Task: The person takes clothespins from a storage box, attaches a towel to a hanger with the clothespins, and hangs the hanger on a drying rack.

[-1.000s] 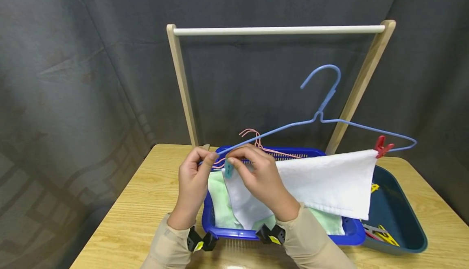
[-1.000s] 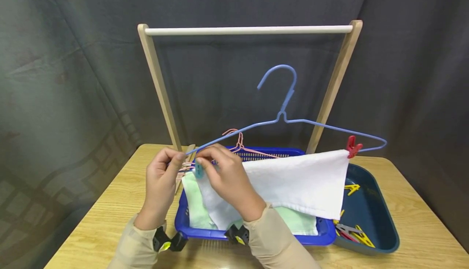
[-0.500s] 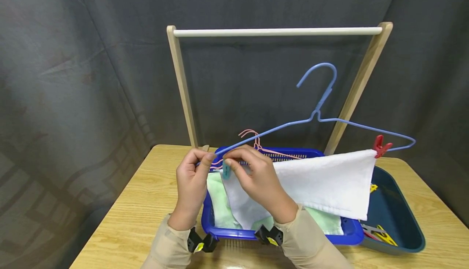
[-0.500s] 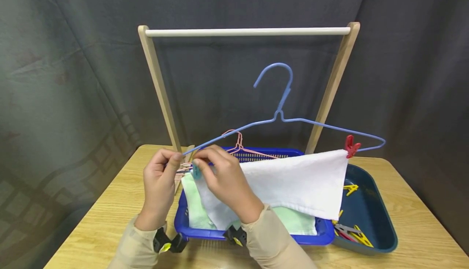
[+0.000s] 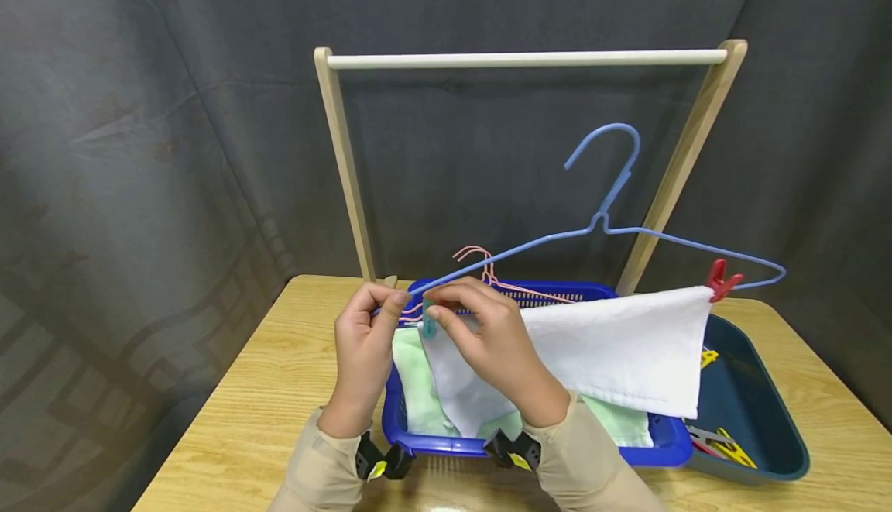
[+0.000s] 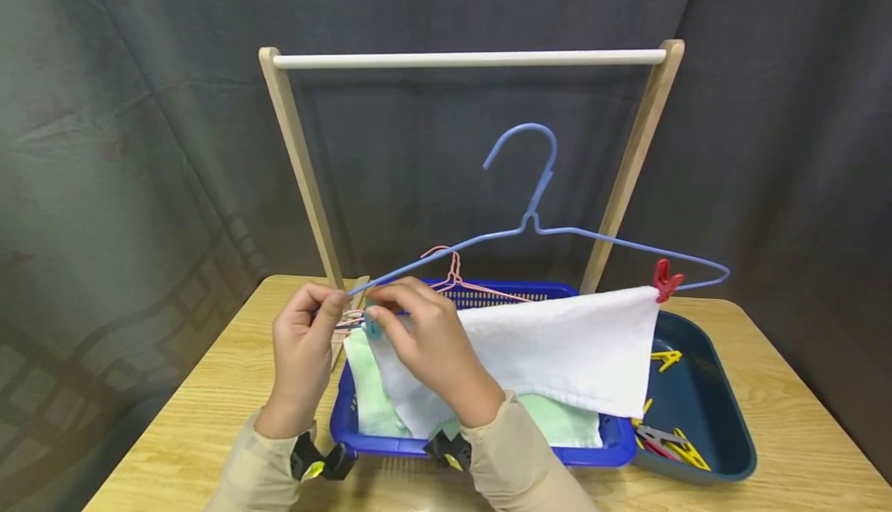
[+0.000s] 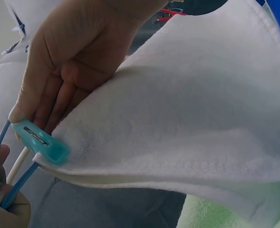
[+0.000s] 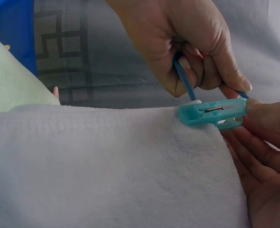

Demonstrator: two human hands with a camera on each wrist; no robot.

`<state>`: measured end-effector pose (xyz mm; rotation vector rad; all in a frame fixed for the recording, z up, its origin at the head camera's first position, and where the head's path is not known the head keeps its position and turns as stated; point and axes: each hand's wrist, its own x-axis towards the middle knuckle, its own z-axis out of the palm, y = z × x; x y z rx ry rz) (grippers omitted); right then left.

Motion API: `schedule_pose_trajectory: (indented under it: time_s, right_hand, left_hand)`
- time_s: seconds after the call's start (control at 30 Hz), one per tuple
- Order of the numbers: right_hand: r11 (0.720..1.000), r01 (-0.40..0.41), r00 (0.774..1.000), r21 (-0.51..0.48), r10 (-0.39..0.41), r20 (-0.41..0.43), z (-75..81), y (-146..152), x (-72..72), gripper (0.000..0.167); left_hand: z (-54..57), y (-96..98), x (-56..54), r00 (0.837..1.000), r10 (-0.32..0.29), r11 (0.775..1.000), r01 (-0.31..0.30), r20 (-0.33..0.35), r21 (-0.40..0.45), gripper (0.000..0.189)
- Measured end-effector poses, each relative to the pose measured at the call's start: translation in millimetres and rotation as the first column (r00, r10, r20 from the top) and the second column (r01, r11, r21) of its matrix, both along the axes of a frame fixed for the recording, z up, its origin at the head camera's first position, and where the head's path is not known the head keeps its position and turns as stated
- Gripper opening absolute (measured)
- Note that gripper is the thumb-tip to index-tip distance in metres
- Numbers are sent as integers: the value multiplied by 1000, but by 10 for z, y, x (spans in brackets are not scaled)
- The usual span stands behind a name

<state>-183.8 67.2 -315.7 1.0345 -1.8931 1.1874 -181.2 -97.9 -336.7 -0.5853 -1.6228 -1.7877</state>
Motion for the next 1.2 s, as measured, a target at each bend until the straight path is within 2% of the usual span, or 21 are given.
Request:
schedule_pose_trajectory:
  time_s: [0.23,0.57,0.8,1.2]
  right_hand:
    - [1000,-15,999,-5,15,30,3,12,21,16]
    - [999,33,997,-11,-32,72,-24,9,57,19]
    - [999,47,995,-26,-44,87,-44,38,47,18]
    - [994,109,993,18,-110,33,-30,208,58,18]
  left_hand:
    - [-2,0,4,1000,5,1000,-4,22,-14,20]
    - [-24,-26,-14,1000,-11,1000,12,4,-22,24]
    - [-24,-33,-17,999,3,998,-1,43,-59,21]
    - [-2,-49,-14,997,-14,997,21,81,-80,17]
